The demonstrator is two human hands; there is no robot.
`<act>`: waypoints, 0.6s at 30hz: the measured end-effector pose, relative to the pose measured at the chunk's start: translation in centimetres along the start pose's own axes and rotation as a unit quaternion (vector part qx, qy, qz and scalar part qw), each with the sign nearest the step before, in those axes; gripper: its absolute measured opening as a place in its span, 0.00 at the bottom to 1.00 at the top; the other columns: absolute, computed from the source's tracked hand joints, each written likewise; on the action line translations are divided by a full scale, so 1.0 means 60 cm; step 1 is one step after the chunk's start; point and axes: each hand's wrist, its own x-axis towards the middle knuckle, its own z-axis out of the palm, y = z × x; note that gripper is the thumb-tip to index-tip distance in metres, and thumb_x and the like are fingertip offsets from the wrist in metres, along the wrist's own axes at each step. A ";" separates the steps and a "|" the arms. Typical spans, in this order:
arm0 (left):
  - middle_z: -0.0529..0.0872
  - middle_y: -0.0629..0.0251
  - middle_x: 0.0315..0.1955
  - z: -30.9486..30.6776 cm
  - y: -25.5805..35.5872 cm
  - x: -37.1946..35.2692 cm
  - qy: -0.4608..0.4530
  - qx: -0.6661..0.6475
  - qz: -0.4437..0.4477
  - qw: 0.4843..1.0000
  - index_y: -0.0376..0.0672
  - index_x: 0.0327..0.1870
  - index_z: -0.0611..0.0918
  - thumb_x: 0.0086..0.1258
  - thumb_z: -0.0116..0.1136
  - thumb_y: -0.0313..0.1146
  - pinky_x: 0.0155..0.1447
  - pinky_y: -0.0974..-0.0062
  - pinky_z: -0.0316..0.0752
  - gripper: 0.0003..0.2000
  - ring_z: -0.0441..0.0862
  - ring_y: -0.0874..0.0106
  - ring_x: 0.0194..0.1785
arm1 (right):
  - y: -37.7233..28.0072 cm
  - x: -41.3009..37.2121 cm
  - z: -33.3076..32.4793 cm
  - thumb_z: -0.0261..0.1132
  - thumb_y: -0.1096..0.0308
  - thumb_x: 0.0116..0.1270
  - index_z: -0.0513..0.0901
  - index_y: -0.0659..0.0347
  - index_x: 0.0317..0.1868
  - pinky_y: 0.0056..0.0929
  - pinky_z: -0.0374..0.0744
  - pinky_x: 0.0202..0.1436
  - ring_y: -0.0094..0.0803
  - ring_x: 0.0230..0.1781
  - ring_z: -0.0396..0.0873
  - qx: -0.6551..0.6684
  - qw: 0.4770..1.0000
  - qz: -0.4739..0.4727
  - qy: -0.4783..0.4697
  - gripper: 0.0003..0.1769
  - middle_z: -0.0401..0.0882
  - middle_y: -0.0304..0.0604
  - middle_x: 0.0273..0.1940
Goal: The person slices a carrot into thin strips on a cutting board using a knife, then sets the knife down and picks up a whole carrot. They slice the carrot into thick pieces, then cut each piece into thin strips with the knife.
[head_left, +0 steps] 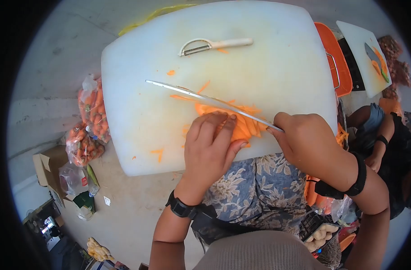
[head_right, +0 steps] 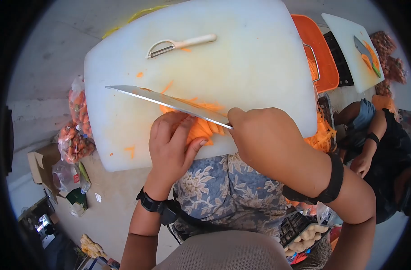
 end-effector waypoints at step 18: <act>0.79 0.60 0.42 -0.004 0.003 -0.004 -0.044 -0.010 -0.020 0.999 0.40 0.43 0.84 0.54 0.71 0.41 0.50 0.63 0.74 0.19 0.75 0.57 0.46 | -0.006 -0.006 -0.026 0.64 0.75 0.54 0.73 0.63 0.30 0.39 0.77 0.23 0.44 0.18 0.79 -0.072 0.994 -0.015 -0.085 0.06 0.78 0.49 0.19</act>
